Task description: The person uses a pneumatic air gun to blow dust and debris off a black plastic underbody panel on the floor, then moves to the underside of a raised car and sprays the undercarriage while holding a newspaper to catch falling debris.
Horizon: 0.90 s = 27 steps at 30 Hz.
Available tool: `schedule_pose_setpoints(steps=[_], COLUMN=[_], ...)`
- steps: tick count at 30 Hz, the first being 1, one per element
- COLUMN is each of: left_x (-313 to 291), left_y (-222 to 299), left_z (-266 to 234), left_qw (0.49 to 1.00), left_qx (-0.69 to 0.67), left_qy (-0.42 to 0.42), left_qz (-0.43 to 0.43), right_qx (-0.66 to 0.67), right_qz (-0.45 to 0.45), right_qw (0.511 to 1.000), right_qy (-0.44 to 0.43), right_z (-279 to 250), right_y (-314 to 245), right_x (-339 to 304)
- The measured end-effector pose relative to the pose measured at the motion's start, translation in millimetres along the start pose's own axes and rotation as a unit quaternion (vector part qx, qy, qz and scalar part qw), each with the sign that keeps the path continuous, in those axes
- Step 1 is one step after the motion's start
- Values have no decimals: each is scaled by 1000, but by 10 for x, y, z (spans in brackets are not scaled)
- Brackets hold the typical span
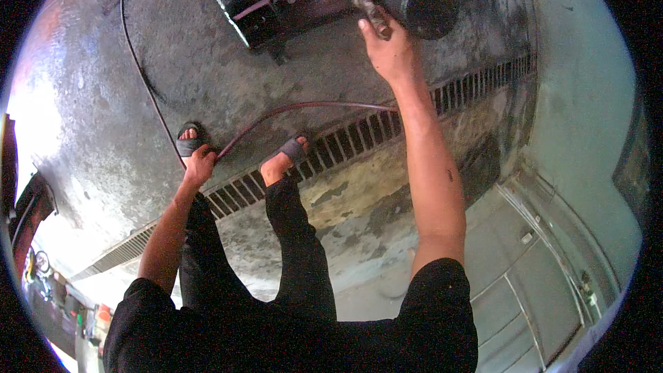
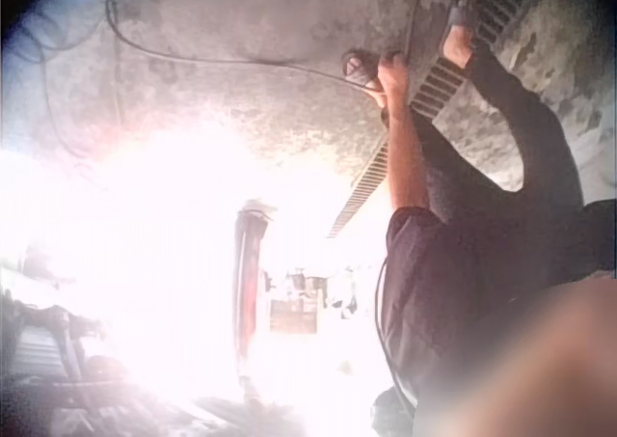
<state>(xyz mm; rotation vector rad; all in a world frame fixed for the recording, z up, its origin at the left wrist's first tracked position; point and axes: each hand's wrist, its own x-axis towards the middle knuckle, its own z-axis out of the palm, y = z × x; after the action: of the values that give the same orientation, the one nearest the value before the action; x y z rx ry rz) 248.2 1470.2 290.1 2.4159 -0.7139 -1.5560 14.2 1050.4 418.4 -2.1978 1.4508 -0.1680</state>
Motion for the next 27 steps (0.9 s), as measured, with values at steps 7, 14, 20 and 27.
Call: schedule_pose_setpoints(steps=[7,14,20,27], left_x=[-48,-154,-196,-153], left_y=[284,85,-345,-221], left_z=[398,309,82,450], left_qw=[996,991,995,996], left_qx=[-86,-107,-46,-52], left_qy=[6,-14,-2,-31], left_qz=[-19,-79,-83,-71], right_qx=[8,59,98,26], right_qz=[-24,-108,-109,-88], right_qw=[999,991,981,988], right_qy=[23,-55,-129,-123], right_z=[-197,59,159,-47], right_y=[-16,-594,-797,-107], right_x=[238,-20,-422,-925])
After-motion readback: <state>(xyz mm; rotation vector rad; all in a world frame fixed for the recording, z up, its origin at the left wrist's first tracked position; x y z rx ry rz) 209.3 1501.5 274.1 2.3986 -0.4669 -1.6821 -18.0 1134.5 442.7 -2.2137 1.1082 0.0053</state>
